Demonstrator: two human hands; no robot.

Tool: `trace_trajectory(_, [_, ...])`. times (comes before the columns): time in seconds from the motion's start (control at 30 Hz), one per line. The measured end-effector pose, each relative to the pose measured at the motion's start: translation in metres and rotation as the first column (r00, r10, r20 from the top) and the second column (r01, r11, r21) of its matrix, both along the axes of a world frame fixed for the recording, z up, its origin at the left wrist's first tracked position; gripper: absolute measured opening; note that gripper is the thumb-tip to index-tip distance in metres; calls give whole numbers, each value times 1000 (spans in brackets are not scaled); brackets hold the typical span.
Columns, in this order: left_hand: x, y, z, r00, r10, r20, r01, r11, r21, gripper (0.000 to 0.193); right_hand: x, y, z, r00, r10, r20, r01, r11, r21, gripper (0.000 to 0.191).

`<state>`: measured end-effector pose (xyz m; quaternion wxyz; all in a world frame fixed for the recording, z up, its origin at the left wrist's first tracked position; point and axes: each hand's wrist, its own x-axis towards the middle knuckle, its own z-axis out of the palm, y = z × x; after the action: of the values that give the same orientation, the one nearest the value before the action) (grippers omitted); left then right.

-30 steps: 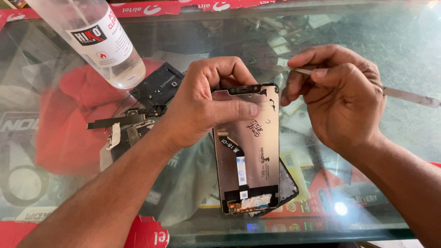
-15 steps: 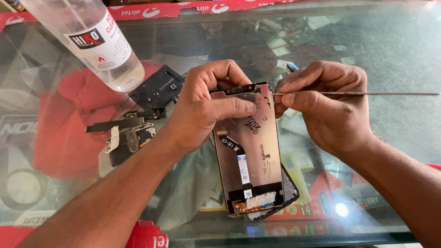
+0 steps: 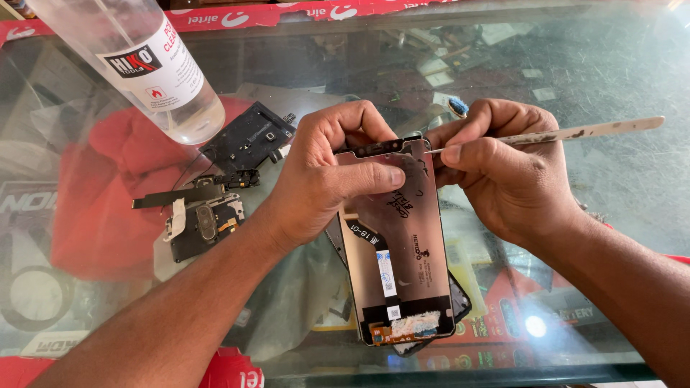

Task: The person uses a metal spudger to pry and separate the screen assembly from the phone frame, then uses a toothbrush to clean the edges. The person handles the phone frame, screen, and internal components on a glass workbench.

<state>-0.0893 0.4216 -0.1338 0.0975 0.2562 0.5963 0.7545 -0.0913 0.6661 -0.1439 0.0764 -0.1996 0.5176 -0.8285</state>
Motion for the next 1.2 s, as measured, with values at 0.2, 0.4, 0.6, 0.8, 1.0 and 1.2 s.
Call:
trace_trajectory(0.2, [-1, 0, -1, 1000, 9, -11, -9, 1000, -7, 17, 2, -1, -1, 999, -34, -23, 34, 999, 24, 11])
trace_trajectory(0.4, [-1, -1, -3, 999, 22, -32, -23, 999, -25, 17, 2, -3, 1, 998, -53, -38, 55, 997, 51, 11])
trace_trajectory(0.6, [-2, 0, -3, 999, 43, -30, -44, 998, -53, 16, 3, -5, 2, 995, -80, -56, 84, 994, 73, 11])
trace_trajectory(0.8, [-3, 2, -4, 997, 65, -28, -67, 996, -56, 17, 4, -6, 4, 989, -109, -96, 121, 985, 125, 10])
trace_trajectory(1.0, [-2, 2, -2, 996, 83, -24, -84, 994, -69, 17, 7, -8, 8, 980, -133, -145, 159, 970, 186, 10])
trace_trajectory(1.2, [-2, 2, -3, 996, 89, -7, -90, 994, -60, 16, 9, -11, 10, 958, -176, -225, 237, 929, 283, 10])
